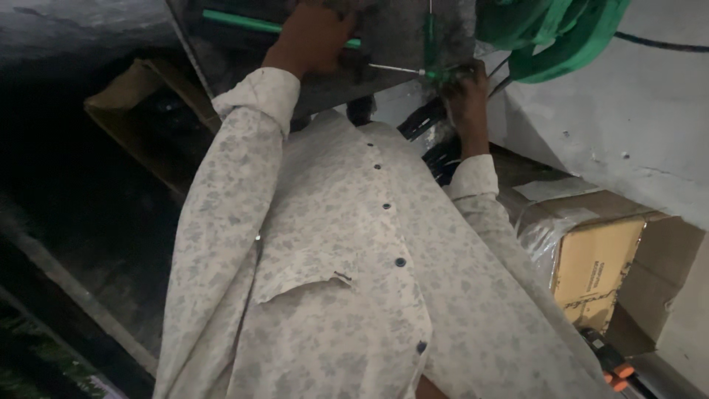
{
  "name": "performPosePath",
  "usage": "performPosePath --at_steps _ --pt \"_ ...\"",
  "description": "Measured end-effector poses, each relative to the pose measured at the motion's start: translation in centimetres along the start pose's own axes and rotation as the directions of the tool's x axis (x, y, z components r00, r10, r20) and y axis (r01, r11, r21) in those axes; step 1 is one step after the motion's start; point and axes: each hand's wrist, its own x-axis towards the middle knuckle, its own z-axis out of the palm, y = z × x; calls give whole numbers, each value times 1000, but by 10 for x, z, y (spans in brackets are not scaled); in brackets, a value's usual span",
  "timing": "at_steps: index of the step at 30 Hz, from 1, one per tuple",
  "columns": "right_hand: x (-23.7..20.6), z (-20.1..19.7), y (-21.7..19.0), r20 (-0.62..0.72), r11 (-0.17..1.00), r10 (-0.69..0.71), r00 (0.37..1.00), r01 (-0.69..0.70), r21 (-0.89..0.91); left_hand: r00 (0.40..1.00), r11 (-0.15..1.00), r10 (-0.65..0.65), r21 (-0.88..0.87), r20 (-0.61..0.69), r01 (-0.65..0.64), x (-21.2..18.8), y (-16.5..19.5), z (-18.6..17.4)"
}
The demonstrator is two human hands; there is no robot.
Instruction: The person uses a green-handled screwdriver to tighten screws into a metal surface. They repeatedly insert and turn the screwdriver while stabilizing the workpiece with the other hand. The task continues throughout the clip without a visible final state.
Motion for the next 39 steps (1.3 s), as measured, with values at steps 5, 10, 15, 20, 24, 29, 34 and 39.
performPosePath --at_steps 5,10,15,20,24,29,34,39 --pt "1 4 4 75 560 776 626 -740 373 994 996 43 76 -96 -36 2 1 2" --pt "-9 9 18 125 553 633 764 -560 617 1000 997 -4 72 26 2 5 1 -1" --pt "-10 14 18 137 466 717 684 -616 635 1000 999 -25 27 11 25 4 2 -3" --pt "-8 14 14 132 428 740 660 -613 665 1000 1000 -4 -2 10 4 3 0 -2" --pt "-11 14 16 188 324 719 669 -562 761 1000 1000 -5 -14 -30 5 4 1 -2" --pt "-18 15 17 134 571 614 778 -556 604 1000 997 -7 82 4 6 5 3 -2" --pt "-19 16 13 202 316 699 686 -550 773 999 999 -42 19 -3 42 4 3 -1" --pt "-13 17 10 237 221 680 693 -503 835 999 996 -31 79 -8 32 6 2 1"
